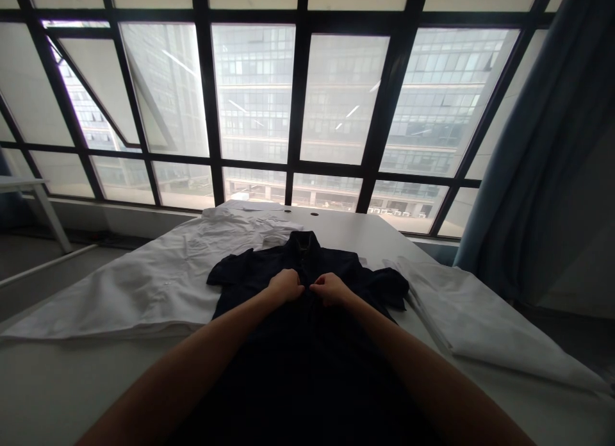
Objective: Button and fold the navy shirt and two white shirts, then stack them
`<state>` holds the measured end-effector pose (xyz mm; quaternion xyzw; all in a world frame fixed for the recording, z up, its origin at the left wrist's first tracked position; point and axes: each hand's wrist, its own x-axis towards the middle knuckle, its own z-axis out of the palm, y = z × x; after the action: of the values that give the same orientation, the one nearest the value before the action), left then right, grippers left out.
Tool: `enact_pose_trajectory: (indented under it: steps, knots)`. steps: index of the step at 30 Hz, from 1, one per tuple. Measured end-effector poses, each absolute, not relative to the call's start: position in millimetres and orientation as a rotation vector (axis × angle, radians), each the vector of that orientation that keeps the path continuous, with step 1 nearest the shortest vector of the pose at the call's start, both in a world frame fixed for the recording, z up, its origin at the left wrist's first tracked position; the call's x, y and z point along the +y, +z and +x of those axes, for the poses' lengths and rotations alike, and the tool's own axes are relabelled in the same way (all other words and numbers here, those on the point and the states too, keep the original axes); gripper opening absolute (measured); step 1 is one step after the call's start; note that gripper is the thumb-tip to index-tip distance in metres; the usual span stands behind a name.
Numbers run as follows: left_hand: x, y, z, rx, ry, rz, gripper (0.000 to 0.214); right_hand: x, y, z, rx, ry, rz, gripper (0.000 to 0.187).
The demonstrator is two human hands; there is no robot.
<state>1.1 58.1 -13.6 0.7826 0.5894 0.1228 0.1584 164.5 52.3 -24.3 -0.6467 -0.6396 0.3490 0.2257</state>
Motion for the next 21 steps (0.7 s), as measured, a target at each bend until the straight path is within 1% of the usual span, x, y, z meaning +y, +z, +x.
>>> enact_pose_trajectory:
  steps: [3, 6, 10, 14, 17, 21]
  knots:
    - [63, -8, 7, 1.709, 0.271, 2.252, 0.015, 59, -26, 162, -1.878, 0.831, -1.744, 0.006]
    - [68, -4, 11, 1.699, 0.24, 2.231, 0.014, 62, -29, 162, -1.887, 0.771, -1.706, 0.008]
    - [78, -4, 14, 1.633, 0.252, 2.118, 0.006, 62, -33, 164, -1.728, 0.875, -1.641, 0.008]
    - [82, -15, 12, 1.454, 0.446, 1.662, 0.02, 57, -38, 166, -1.527, 1.042, -1.462, 0.006]
    - [80, -29, 8, 1.272, 0.641, 1.455, 0.015, 53, -44, 166, -1.432, 1.062, -1.352, 0.007]
    - [78, -41, 3, 1.176, 0.744, 1.407, 0.012, 50, -52, 167, -1.458, 1.007, -1.325, 0.004]
